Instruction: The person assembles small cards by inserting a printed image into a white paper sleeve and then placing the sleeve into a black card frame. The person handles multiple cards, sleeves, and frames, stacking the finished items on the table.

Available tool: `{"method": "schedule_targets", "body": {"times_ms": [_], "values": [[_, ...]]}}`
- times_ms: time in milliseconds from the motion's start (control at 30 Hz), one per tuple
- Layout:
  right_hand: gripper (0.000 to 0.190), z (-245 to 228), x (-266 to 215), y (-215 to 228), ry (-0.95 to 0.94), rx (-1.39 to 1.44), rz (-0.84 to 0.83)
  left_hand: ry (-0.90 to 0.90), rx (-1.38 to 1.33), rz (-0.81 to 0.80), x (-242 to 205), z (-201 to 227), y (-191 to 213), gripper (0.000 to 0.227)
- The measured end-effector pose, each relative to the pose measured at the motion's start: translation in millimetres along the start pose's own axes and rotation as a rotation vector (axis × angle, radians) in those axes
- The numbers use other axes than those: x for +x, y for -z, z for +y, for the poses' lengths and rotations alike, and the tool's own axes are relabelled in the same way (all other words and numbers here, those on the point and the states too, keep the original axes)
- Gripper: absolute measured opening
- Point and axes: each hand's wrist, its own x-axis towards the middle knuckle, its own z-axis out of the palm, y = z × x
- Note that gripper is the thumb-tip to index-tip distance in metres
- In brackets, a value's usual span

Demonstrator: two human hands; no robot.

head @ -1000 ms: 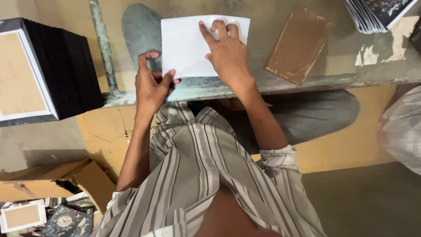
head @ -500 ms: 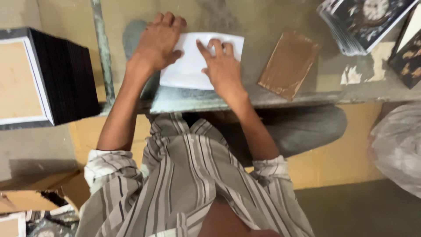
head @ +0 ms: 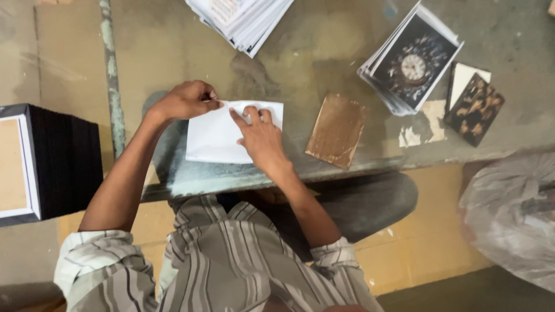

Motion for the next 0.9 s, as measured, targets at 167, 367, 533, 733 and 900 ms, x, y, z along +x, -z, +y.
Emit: {"method": "schedule_targets", "body": {"times_ms": [167,367,533,733,900], "values": [[0.076,-4,2,5,-0.025,0.003,-0.050,-0.076,-0.153,0.020,12,-17,-2,0.029],[0.076,-6,2,4,-0.027,0.001,-0.063,0.070,0.247,-0.121,20,13,5,0.032],[0.075,-5,3,13,-0.047,0.049,-0.022,0.146,0.393,-0.144,20,39,8,0.037],[0.119,10,21,26,-0.107,0.067,0.041,0.037,0.261,-0.140,22,22,2,0.034],[0.117,20,50,24,-0.146,0.015,-0.223,-0.033,0.254,-0.095,29,9,-9,0.035]]}}
